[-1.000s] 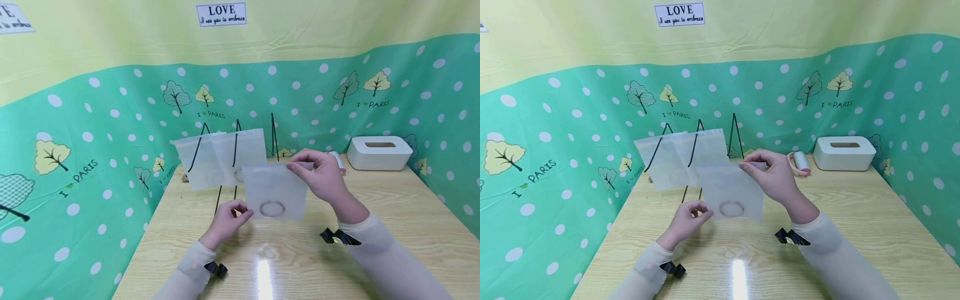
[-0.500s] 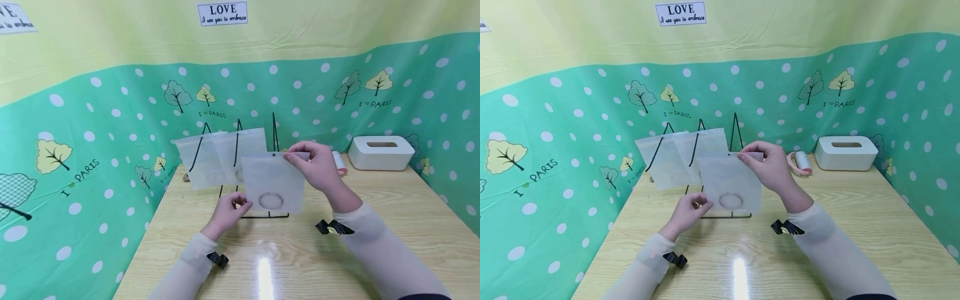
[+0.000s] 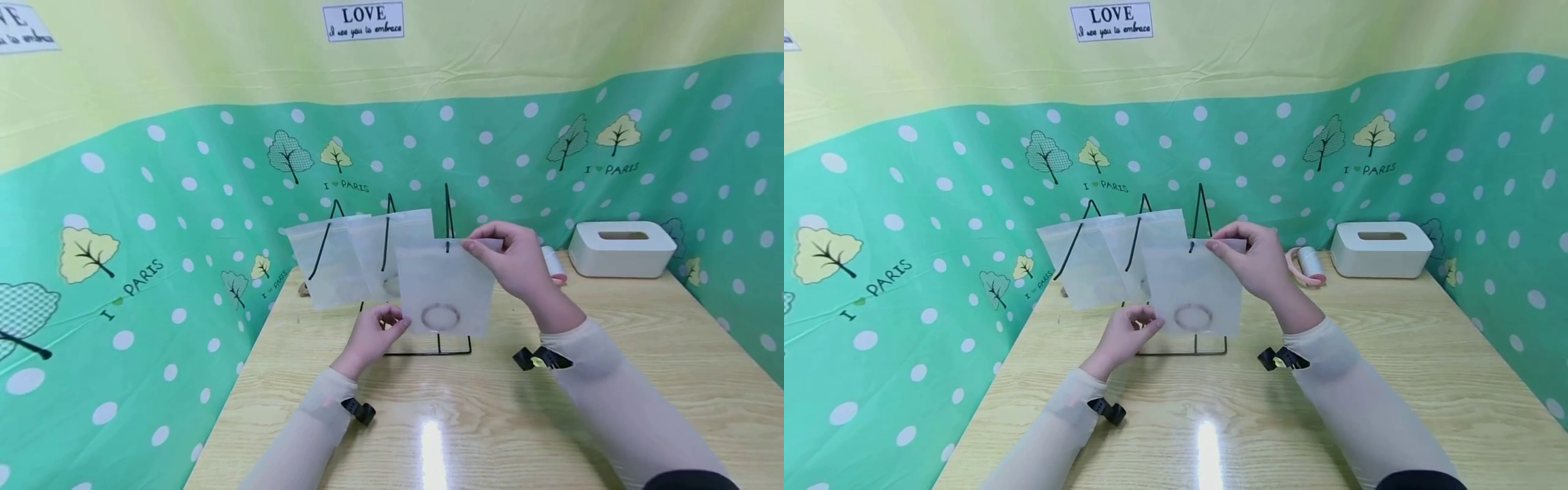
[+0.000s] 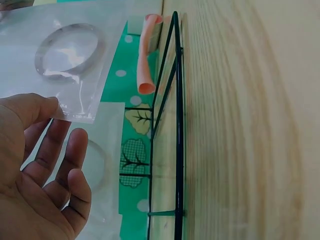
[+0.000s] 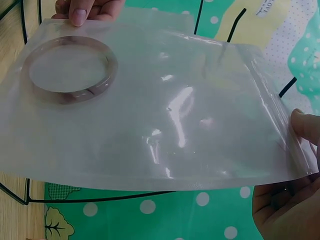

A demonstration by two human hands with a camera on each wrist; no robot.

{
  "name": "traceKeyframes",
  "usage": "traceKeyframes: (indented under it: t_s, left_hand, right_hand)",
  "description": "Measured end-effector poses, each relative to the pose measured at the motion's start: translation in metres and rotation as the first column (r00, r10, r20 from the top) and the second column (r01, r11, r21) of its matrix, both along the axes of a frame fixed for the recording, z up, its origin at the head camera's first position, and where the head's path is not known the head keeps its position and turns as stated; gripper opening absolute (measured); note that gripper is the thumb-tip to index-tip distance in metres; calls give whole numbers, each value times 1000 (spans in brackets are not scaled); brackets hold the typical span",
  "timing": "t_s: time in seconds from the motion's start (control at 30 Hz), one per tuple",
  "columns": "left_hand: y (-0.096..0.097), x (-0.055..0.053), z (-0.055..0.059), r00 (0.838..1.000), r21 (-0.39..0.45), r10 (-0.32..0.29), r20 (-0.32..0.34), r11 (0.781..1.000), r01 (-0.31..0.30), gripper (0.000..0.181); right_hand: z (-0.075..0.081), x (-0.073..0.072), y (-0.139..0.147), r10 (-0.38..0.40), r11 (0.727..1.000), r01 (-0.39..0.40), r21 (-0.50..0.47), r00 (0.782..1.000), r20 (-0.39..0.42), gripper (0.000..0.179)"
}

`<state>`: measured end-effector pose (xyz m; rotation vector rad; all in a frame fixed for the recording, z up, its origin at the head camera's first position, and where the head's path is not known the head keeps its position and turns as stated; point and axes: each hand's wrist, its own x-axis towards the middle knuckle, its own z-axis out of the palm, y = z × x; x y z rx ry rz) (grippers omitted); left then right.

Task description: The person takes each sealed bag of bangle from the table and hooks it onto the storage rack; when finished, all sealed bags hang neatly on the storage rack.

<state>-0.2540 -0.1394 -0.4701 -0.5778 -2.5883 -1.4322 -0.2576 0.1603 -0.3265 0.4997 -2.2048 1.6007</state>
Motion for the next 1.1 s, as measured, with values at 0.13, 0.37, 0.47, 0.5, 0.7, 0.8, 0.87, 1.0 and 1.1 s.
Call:
traceKeyframes:
  t_s: [0.13,0.37,0.47,0.5,0.7,0.8,0.87,1.0,1.1]
  left_hand:
    - [2,-7,2,1000,8,21,5,1000,-21,5]
    - [7,-19,2,998,19,68,13,997,-69,7]
    - [9,-25,1,997,39,80,8,996,-80,8]
    - [9,-27,1,996,42,86,6,995,-86,9]
    - [13,-36,3,991,35,131,5,991,-132,9]
    - [16,-37,5,988,20,157,-1,987,-157,9]
    - [18,-38,7,985,10,172,-6,985,-172,9]
    - [21,-41,10,981,28,192,4,981,-192,11]
    - [23,-44,11,979,57,201,32,978,-203,11]
  right_hand:
    - [1,-7,1,-9,1000,9,2,1000,28,24]
    - [3,-23,2,-31,999,30,20,996,82,29]
    - [4,-29,2,-38,999,36,24,995,90,30]
    - [4,-31,2,-41,999,39,23,995,90,30]
    - [4,-43,2,-30,1000,29,6,995,96,34]
    - [3,-49,2,-19,1000,20,-9,995,102,35]
    - [3,-53,2,-21,1000,23,-16,994,105,36]
    - [4,-60,1,-36,999,39,-23,993,111,37]
    - [5,-63,0,-43,999,47,-28,991,130,37]
